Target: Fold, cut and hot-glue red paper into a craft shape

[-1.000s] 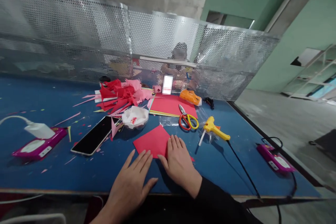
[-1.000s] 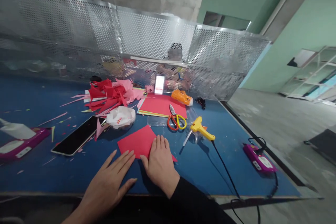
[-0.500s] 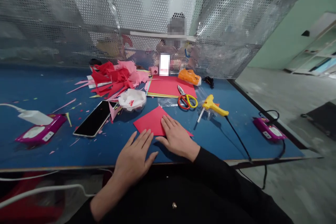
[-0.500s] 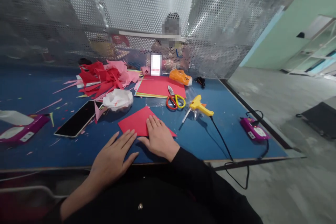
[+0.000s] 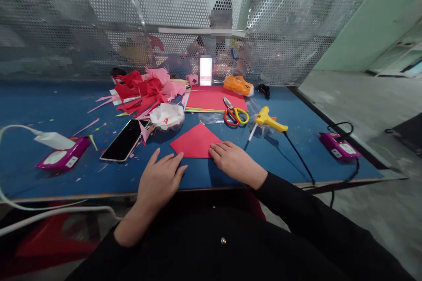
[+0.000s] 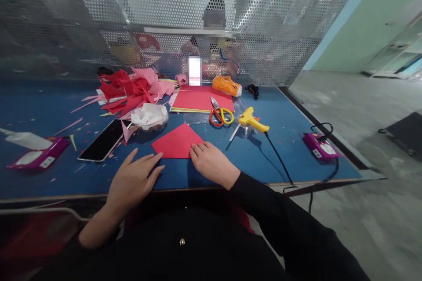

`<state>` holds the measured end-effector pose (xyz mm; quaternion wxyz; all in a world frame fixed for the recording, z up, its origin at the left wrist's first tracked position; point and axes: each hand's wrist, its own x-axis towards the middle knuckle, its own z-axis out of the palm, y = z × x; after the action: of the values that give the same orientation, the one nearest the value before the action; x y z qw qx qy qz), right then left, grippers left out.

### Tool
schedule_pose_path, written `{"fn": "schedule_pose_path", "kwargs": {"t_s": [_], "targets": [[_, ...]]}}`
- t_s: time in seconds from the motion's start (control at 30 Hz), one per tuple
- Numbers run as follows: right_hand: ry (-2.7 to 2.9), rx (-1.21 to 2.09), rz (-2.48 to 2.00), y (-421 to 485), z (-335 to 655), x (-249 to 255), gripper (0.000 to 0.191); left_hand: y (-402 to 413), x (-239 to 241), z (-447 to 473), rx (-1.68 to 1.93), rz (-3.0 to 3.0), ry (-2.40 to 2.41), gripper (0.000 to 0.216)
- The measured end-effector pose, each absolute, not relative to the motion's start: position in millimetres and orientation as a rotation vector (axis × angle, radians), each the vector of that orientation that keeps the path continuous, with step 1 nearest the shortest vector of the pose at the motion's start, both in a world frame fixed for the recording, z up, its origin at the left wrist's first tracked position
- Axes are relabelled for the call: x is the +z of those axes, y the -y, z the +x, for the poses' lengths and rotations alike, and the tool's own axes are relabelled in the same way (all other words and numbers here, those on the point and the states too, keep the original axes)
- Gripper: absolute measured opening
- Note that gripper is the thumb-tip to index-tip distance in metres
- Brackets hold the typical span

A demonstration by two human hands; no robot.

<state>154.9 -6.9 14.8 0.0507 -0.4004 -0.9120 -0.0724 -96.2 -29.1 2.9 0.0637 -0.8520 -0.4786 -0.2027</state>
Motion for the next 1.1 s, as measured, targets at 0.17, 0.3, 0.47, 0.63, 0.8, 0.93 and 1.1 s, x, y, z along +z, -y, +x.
{"fn": "schedule_pose_path", "kwargs": {"t_s": [0.17,0.3,0.47,0.63,0.8,0.93,1.1], "targets": [[2.662,-0.182,-1.343,2.7,133.0,14.8,0.02,16.7,9.9,-72.7,-1.521,-2.32,1.826,0.045],[2.397,-0.125,-1.508,-10.4,142.4,31.0,0.02,-1.3,18.4,-61.7,-2.73,-1.652,1.902,0.037],[2.03,-0.003,-1.636,-51.4,170.0,64.0,0.03,-47.0,33.5,-74.0,-2.854,-1.335,1.978,0.019],[2.022,0.219,-1.502,-81.2,176.6,71.0,0.031,-81.2,54.3,-54.7,-2.588,-1.526,1.786,0.026],[2.081,0.354,-1.41,-82.7,181.2,56.1,0.027,-98.5,78.5,-42.5,-2.031,-2.094,1.636,0.016],[2.123,0.381,-1.404,-80.3,188.9,50.5,0.026,-111.8,83.5,-48.8,-1.638,-2.533,1.635,0.016],[2.127,0.369,-1.427,-80.4,193.7,50.2,0.026,-113.7,72.2,-47.0,-1.434,-2.795,1.636,0.027]]}}
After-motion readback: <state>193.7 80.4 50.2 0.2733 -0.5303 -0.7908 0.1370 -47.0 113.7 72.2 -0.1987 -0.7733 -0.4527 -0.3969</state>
